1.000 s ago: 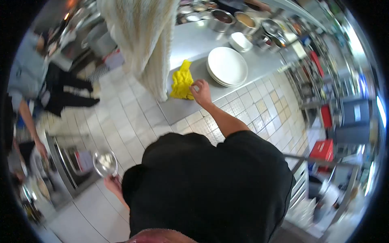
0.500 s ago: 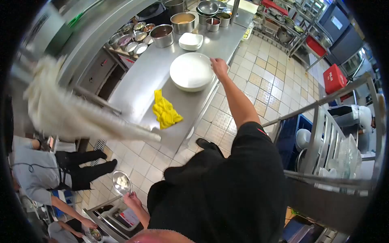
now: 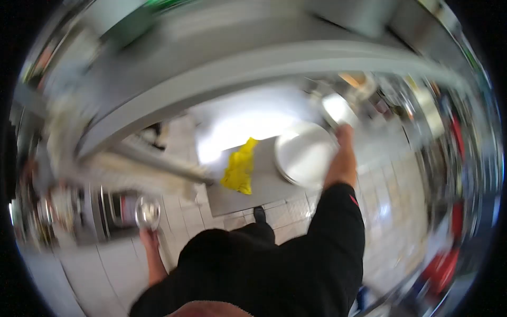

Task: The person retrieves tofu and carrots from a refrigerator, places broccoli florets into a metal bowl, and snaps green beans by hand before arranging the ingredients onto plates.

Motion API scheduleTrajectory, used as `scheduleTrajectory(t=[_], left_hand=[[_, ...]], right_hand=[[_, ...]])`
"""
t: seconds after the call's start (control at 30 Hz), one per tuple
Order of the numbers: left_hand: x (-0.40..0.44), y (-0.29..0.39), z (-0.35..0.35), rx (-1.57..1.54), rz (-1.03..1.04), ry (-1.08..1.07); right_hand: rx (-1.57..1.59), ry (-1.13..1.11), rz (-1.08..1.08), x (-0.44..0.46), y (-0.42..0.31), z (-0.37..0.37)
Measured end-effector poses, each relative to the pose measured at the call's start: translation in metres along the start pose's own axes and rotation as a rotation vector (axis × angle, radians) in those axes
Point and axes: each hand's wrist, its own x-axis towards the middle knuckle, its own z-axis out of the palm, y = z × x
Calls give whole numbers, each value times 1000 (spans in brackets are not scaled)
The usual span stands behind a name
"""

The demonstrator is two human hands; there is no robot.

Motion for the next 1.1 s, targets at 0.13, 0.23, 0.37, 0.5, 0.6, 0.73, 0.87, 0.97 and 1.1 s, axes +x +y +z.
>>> scheduleTrajectory(t=[0.13,0.23,0.37,0.5,0.6,0.73,0.87,0.97,1.1], left_hand=[[-29,9,19,-37,29,206],[-35,12,19,-105,-3,347],[-54,14,21,-144,42,393],[-49,9,-1,-199,12,466],[-24,17,-23,-232,18,501],[17,27,-75,-303,62,508],[81,73,-159,-334,52,517],[136,71,-185,-307,74,488],[214,116,-252,-374,134,477]], right_hand=[[356,-150,70,-27,-51,-29],[335,-39,151,20,-28,-45],[324,132,269,14,-53,-52],[445,212,287,41,-62,-47],[492,191,200,19,-79,-26],[512,129,37,-32,-109,-44],[505,137,125,-153,-174,-32],[571,90,294,-181,-130,-28],[682,48,311,-280,-113,-25]])
